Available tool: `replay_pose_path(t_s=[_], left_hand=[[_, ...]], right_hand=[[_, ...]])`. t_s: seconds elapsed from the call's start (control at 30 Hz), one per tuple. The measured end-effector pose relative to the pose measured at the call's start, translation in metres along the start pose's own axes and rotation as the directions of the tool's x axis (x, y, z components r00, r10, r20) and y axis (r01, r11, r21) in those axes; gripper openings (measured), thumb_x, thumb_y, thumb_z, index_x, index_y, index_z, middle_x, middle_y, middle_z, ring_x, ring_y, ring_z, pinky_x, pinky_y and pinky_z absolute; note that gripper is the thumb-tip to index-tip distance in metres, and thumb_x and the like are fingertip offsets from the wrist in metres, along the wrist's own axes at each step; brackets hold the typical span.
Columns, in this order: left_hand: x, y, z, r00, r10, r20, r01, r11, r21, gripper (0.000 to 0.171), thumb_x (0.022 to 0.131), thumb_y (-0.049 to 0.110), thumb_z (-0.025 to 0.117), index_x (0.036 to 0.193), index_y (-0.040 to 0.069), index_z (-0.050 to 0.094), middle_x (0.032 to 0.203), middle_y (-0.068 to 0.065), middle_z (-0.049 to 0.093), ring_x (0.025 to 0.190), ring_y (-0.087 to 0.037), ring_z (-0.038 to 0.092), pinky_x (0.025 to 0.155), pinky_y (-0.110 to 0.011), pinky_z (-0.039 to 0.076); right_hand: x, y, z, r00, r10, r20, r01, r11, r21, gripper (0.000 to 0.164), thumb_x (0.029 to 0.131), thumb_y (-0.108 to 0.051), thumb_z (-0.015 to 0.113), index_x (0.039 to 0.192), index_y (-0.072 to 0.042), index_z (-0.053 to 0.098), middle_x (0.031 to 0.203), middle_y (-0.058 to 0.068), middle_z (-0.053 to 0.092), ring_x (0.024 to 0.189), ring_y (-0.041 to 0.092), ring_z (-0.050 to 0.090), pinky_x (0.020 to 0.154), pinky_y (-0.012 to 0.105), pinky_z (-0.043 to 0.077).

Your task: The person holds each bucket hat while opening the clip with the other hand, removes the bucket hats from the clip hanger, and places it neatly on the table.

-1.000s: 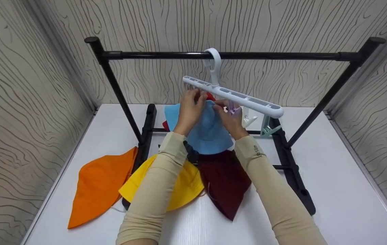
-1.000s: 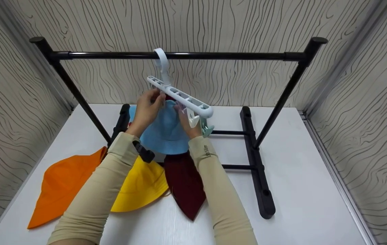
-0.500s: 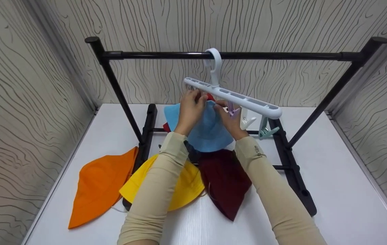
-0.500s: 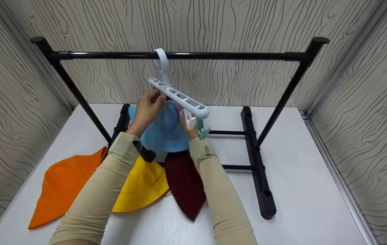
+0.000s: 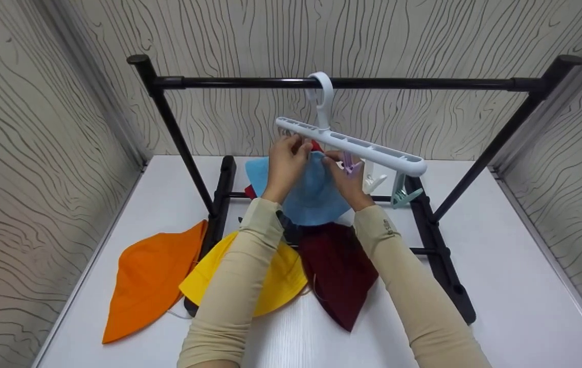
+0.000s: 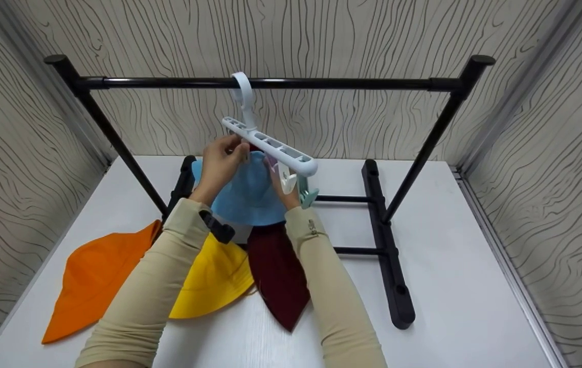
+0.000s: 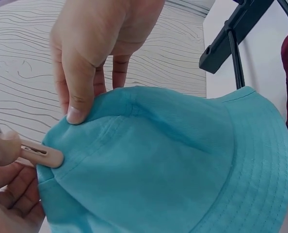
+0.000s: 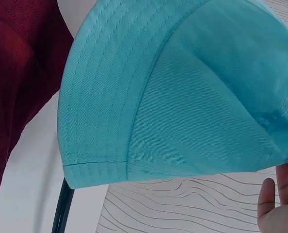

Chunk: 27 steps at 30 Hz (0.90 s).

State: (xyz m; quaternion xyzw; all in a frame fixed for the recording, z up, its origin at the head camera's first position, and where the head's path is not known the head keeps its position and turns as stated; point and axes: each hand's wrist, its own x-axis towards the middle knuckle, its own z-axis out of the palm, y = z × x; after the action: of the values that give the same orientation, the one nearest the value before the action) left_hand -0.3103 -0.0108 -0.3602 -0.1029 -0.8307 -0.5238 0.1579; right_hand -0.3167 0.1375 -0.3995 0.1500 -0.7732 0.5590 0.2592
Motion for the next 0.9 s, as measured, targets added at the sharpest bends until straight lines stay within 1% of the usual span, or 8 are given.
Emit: replay_pose_path(t_s=[0.17,0.3,0.43,0.53,0.6,0.77,0.9], left_hand=[[0.001,0.0,0.0,1.0,-0.01,-0.004,0.01,1.0,-0.002,0.023,0.097,0.023,0.058,0.11,0.006,0.067,0.099,-0.006,0.061,0.088,-0.015,0.058,0.075,-0.023,0.053],[0.001,0.0,-0.001,1.0,-0.016,-0.008,0.016,1.0,-0.017,0.024,0.096,0.021,0.059,0.112,0.005,0.067,0.099,-0.006,0.062,0.087,-0.015,0.06,0.075,-0.022,0.054],[0.001,0.0,-0.001,1.0,-0.011,-0.01,0.01,0.999,-0.032,0.025,0.096,0.02,0.059,0.112,0.004,0.067,0.1,-0.007,0.063,0.088,-0.015,0.062,0.074,-0.022,0.054],[0.0,0.0,-0.002,1.0,-0.015,-0.01,0.015,0.999,-0.045,0.026,0.096,0.02,0.059,0.115,0.004,0.066,0.102,-0.007,0.063,0.09,-0.014,0.063,0.076,-0.022,0.055],[0.0,0.0,-0.002,1.0,-0.01,-0.016,0.01,0.999,-0.046,0.027,0.096,0.019,0.06,0.117,0.004,0.067,0.103,-0.007,0.064,0.091,-0.014,0.064,0.076,-0.022,0.055],[0.0,0.0,-0.002,1.0,0.008,-0.028,-0.009,0.999,-0.053,0.026,0.096,0.018,0.06,0.115,0.003,0.068,0.101,-0.009,0.065,0.089,-0.016,0.064,0.074,-0.025,0.056],[-0.001,0.001,-0.003,1.0,-0.002,-0.022,0.001,0.998,-0.062,0.027,0.096,0.018,0.06,0.116,0.003,0.068,0.102,-0.008,0.065,0.089,-0.015,0.063,0.075,-0.025,0.056]], right_hand=[[-0.001,-0.002,-0.001,1.0,0.022,0.002,-0.022,1.0,0.01,0.016,0.089,-0.003,0.066,0.099,0.008,0.068,0.097,0.023,0.071,0.096,0.034,0.063,0.087,0.033,0.049],[-0.002,-0.006,-0.002,0.998,0.059,0.015,-0.059,0.998,-0.013,0.015,0.089,-0.004,0.065,0.1,0.007,0.069,0.098,0.022,0.071,0.098,0.032,0.063,0.091,0.04,0.049],[-0.002,-0.009,-0.002,0.993,0.11,0.035,-0.109,0.993,-0.035,0.017,0.09,-0.005,0.064,0.102,0.006,0.069,0.101,0.021,0.071,0.101,0.032,0.062,0.094,0.044,0.048],[-0.003,-0.01,-0.003,0.988,0.145,0.052,-0.143,0.988,-0.052,0.018,0.091,-0.008,0.064,0.105,0.003,0.068,0.104,0.019,0.071,0.104,0.029,0.062,0.097,0.043,0.048],[-0.004,-0.01,-0.003,0.985,0.16,0.06,-0.158,0.986,-0.044,0.019,0.092,-0.008,0.063,0.106,0.003,0.068,0.105,0.019,0.07,0.105,0.029,0.061,0.098,0.042,0.047],[-0.004,-0.008,-0.002,0.986,0.157,0.055,-0.157,0.988,-0.001,0.018,0.091,-0.005,0.063,0.104,0.004,0.069,0.103,0.02,0.07,0.102,0.029,0.06,0.095,0.041,0.046],[-0.005,-0.005,-0.001,0.985,0.161,0.056,-0.158,0.987,-0.041,0.017,0.091,-0.007,0.063,0.104,0.003,0.07,0.103,0.018,0.071,0.101,0.027,0.06,0.093,0.039,0.047]])
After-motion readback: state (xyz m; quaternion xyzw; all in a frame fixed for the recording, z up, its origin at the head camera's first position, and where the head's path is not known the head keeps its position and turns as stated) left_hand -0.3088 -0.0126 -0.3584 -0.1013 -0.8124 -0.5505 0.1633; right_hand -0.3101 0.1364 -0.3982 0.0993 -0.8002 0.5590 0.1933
